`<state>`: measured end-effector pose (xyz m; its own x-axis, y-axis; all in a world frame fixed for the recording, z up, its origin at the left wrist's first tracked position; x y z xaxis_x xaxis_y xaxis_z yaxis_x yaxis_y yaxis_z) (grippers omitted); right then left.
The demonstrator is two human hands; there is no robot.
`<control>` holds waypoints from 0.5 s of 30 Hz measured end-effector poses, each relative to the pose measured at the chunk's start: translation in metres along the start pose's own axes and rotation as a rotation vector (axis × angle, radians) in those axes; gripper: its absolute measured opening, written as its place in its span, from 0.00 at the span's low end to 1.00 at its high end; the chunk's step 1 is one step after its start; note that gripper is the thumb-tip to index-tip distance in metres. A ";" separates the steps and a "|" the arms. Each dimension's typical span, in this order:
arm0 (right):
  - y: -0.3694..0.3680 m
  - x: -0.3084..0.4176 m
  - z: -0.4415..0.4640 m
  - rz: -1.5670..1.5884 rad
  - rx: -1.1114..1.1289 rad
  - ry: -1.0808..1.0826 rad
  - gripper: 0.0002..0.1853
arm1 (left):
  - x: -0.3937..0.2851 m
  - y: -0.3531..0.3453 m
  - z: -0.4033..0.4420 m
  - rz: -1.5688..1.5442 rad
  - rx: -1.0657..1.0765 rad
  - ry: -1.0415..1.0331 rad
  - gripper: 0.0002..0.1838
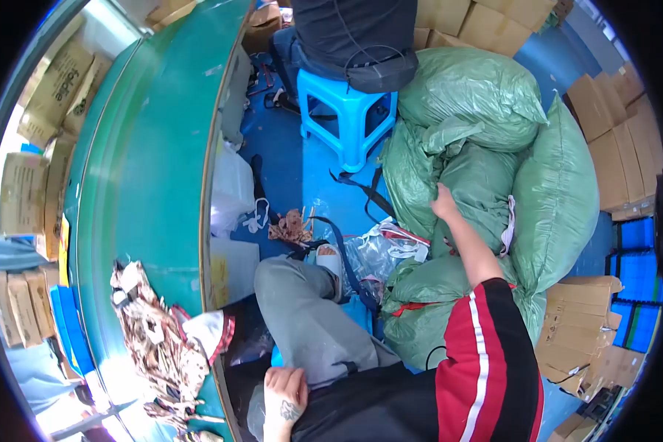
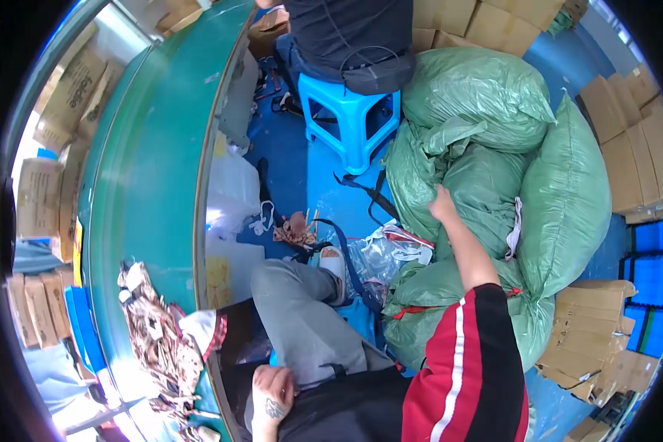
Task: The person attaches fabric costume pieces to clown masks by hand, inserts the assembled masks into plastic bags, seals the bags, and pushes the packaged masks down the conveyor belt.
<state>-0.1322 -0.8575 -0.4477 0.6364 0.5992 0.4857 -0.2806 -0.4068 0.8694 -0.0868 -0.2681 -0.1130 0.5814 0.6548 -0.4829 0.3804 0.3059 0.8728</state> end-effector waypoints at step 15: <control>-0.031 0.018 0.136 -0.432 0.259 -0.182 0.15 | 0.007 -0.026 0.052 -0.021 0.182 0.093 0.16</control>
<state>-0.0144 -0.9283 -0.4785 0.7755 0.6298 0.0455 0.2059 -0.3203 0.9247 -0.0552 -0.3071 -0.1424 0.5064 0.7133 -0.4846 0.5200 0.1957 0.8315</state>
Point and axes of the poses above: each hand's wrist, its own z-axis towards the middle knuckle, its own y-axis out of the back of the hand, x = y × z, the point moved 4 cm from there along z, towards the middle knuckle, and after that the axes turned 8 degrees about y, right-handed, at the moved point
